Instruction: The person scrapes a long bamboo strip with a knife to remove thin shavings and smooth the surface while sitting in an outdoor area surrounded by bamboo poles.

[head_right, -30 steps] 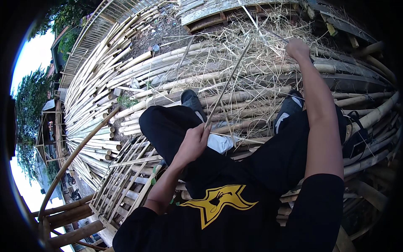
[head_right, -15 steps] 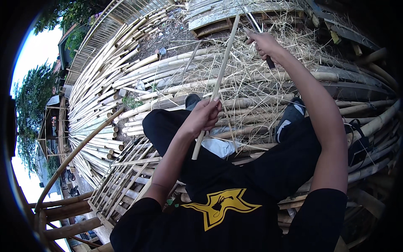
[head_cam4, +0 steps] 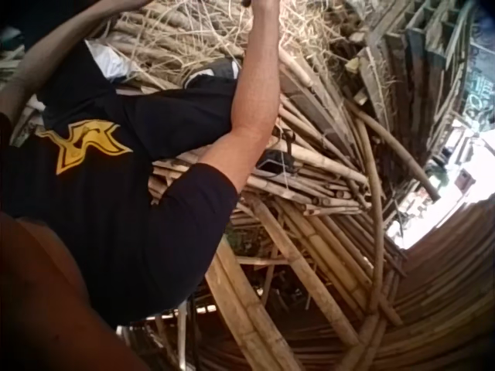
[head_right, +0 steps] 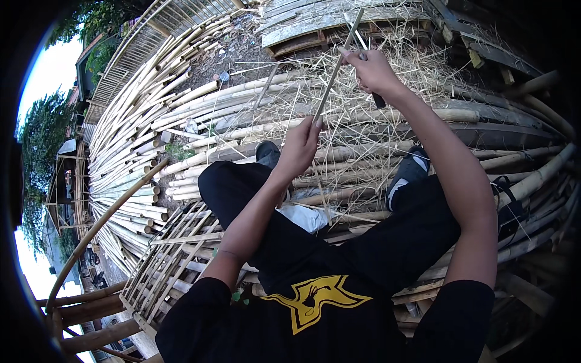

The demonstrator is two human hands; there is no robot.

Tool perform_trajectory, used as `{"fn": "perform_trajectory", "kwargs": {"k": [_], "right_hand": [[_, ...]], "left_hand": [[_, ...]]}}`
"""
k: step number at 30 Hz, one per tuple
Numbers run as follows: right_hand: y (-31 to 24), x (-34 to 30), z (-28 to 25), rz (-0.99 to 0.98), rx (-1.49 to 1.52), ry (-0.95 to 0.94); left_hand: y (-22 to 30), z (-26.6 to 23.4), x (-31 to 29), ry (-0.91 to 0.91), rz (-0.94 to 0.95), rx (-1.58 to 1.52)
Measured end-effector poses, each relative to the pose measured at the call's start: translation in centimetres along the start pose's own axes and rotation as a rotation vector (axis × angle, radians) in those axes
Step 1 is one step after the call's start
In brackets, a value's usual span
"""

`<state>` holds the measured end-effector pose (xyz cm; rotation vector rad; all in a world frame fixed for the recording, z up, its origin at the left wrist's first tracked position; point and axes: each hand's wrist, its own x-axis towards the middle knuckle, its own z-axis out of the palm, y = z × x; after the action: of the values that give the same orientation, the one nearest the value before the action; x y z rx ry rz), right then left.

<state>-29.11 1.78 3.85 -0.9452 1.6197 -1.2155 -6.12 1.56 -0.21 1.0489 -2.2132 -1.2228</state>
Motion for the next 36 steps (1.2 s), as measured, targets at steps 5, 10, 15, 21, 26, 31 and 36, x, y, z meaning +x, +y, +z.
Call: {"fn": "perform_trajectory", "kwargs": {"k": [5,10,15,21,26,31,36], "right_hand": [[0.0,-1.6,2.3,-0.055,-0.907,-0.064],[2.7,-3.0,5.0,-0.177,-1.087,-0.145],[4.6,-2.5,5.4,-0.194,-1.146,-0.059],[5.8,-0.8,4.8,-0.247,-1.214,-0.023],[5.4,-0.1,4.3,-0.245,-1.293,0.023],[4.9,0.5,3.5,-0.251,-1.289,0.062],[4.4,0.9,3.6,-0.206,-1.306,0.074]], "left_hand": [[-0.8,-0.8,0.7,0.088,-0.002,0.015],[-1.4,-0.9,1.0,0.116,-0.008,0.022],[-2.3,-0.1,0.5,0.104,0.044,0.070],[-2.5,0.3,0.7,0.078,-0.023,0.105],[-1.7,0.1,1.0,0.099,0.011,0.082],[-1.3,-0.5,1.1,0.105,-0.023,0.062],[-1.4,-0.4,1.0,0.121,0.008,0.074]]}}
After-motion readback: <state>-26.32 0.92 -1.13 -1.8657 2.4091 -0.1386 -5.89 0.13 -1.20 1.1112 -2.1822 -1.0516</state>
